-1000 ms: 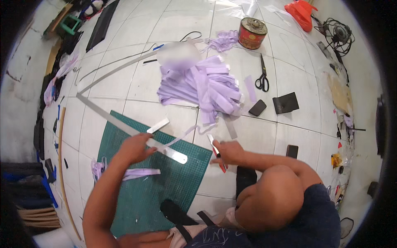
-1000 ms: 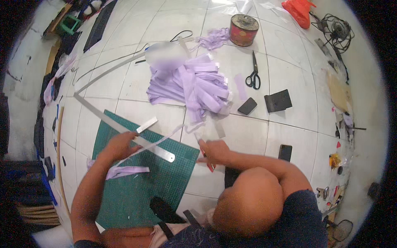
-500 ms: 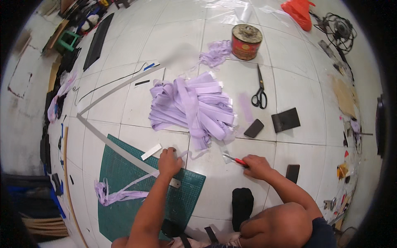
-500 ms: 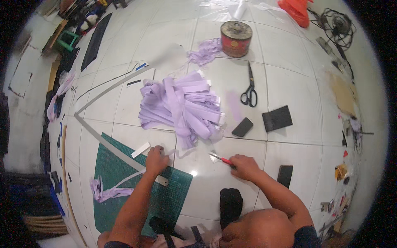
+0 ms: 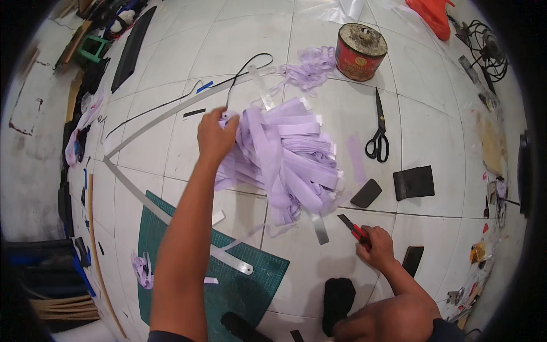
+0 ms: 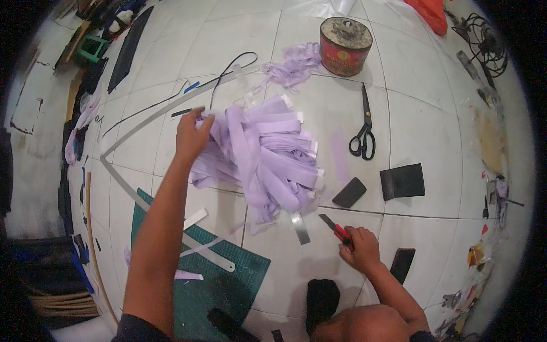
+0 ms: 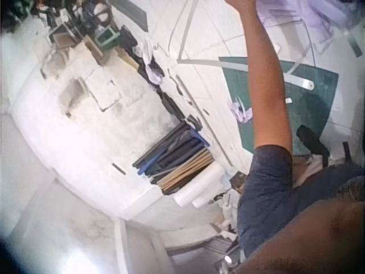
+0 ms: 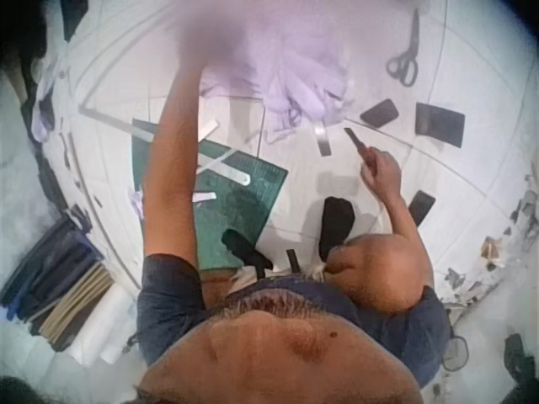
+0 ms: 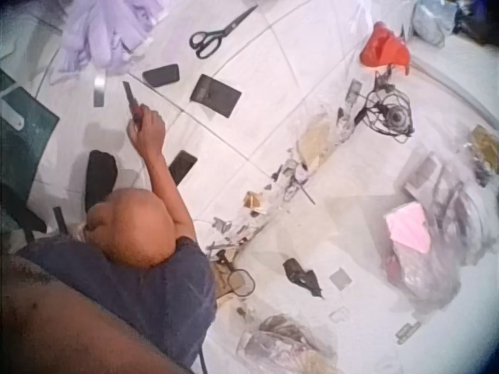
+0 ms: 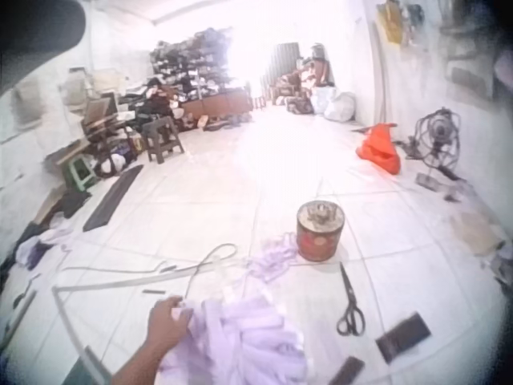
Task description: The person cuts a strip of purple fabric using a utility knife and a metal ruler on a cutting mat, then gathers several strips and ties them together by hand.
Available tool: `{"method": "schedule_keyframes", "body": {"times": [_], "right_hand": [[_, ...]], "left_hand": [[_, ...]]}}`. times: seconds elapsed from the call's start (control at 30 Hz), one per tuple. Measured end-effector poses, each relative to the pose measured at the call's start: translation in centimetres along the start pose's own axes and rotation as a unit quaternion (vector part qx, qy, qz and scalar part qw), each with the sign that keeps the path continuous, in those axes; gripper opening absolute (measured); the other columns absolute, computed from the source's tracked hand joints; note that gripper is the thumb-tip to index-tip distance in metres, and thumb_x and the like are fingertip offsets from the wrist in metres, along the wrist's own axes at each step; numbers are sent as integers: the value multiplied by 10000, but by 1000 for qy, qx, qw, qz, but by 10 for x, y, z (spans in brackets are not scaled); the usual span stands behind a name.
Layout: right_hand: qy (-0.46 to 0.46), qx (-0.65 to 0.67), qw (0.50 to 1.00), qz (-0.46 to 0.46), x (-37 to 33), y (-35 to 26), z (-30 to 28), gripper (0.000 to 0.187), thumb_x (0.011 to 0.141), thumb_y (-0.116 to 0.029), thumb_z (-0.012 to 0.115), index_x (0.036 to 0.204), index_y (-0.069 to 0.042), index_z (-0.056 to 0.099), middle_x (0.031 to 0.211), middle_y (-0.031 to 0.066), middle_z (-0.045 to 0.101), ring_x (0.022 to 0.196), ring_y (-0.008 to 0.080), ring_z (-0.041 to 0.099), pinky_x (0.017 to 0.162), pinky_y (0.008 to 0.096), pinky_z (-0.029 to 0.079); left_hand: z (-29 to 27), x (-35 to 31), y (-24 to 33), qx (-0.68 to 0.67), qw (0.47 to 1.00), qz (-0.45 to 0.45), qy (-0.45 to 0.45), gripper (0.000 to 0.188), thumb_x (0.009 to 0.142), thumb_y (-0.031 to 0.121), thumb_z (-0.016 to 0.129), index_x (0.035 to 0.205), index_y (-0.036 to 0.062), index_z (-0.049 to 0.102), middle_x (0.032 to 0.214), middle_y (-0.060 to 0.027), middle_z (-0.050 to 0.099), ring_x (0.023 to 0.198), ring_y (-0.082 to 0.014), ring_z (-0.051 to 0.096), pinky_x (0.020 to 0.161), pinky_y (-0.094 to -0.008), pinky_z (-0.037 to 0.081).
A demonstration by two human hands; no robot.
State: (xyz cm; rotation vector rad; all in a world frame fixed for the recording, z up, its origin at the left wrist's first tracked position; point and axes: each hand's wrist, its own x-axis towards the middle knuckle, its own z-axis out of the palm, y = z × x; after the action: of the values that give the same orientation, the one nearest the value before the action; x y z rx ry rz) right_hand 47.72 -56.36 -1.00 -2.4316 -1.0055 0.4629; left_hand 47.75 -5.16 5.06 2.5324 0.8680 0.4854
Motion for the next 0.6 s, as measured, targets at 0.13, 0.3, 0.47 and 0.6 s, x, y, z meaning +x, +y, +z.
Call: {"method": "schedule_keyframes", "body": {"times": [0.13,0.3,0.47,0.6], "right_hand": [[13,33,999,-1,-3,9,0,515,720,-255,777,1170,-75,602,926,119,572,849,331,582,751,441,459],[34,62,997,5,-8,18,2,508,725,-264,784,1164,-82,606,969,122,585,872,332,592,770,436,466],[23,52,998,29,-7,20,0,468,729,-257,784,1131,-81,621,956,123,589,858,333,597,763,440,470],[13,55,998,33,-4,21,5,440,729,-257,786,1098,-76,629,943,123,593,851,329,599,751,440,470]], "left_hand": [[22,61,32,174,972,-77,-140,585,840,490,656,1273,97,646,1223,-159,652,1190,-321,587,988,-443,456],[48,78,35,311,907,-70,-275,518,837,478,627,1205,119,686,1250,-107,654,1222,-306,564,1018,-518,412],[50,88,39,274,909,-87,-302,470,793,392,688,1208,171,688,1224,-69,677,1223,-275,568,1050,-505,350],[52,91,24,269,912,-66,-302,515,738,436,746,1176,173,684,1184,-80,691,1177,-274,606,1052,-521,312]]}}
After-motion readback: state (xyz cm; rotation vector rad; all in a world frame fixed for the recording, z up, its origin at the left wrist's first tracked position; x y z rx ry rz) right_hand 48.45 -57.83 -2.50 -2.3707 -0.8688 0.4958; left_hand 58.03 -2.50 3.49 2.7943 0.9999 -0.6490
